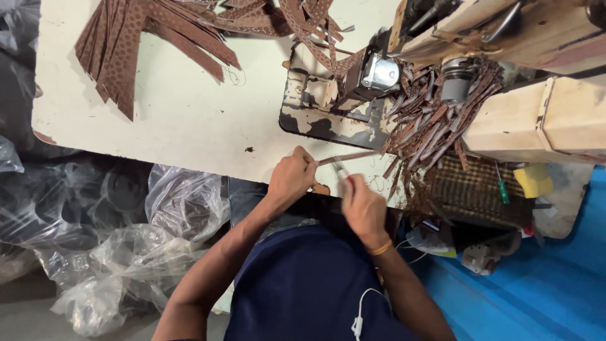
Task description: Trimming excess material from leather shoe components using handheld nippers.
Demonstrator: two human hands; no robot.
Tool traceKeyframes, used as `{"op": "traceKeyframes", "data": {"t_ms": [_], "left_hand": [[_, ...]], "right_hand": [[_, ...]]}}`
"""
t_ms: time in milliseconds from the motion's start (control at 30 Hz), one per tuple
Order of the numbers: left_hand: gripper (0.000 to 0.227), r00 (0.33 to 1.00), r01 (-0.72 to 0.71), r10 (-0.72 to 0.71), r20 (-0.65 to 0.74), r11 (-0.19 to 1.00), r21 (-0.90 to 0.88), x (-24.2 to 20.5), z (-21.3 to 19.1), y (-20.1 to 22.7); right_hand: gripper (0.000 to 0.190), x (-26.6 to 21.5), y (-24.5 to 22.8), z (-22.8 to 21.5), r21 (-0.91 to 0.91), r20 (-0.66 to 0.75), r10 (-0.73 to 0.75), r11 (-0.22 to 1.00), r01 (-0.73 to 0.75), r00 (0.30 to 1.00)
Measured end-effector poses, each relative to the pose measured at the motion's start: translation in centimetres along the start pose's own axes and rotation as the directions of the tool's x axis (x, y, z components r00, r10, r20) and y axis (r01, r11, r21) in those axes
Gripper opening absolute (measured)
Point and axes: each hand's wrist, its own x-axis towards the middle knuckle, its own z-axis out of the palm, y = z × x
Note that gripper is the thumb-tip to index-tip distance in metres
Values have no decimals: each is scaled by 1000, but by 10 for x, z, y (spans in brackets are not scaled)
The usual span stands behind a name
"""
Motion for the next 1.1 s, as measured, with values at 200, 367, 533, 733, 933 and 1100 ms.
{"op": "traceKeyframes", "data": {"t_ms": [200,367,533,733,933,1100], "left_hand": [[26,1000,8,-8,0,1000,-4,-8,-5,4],[25,999,-30,29,-41,1000,-2,-7,0,-4],[25,997,-62,62,-53,998,6,-5,12,-17],[23,990,-123,122,-68,992,-24,-2,5,-15],[23,998,-57,57,-4,995,-78,-6,-7,-4],[23,1000,-24,25,12,997,-74,-10,-3,-7]], "right_hand": [[23,-5,-15,-10,72,16,0,997,-1,1000],[21,-3,-15,-14,47,-23,101,994,-100,995],[20,1,-13,-13,80,100,195,976,-203,976],[18,10,-23,-25,105,19,33,994,-35,999],[18,1,1,-11,120,13,6,993,-8,1000],[23,0,7,-6,88,-11,89,992,-87,996]]}}
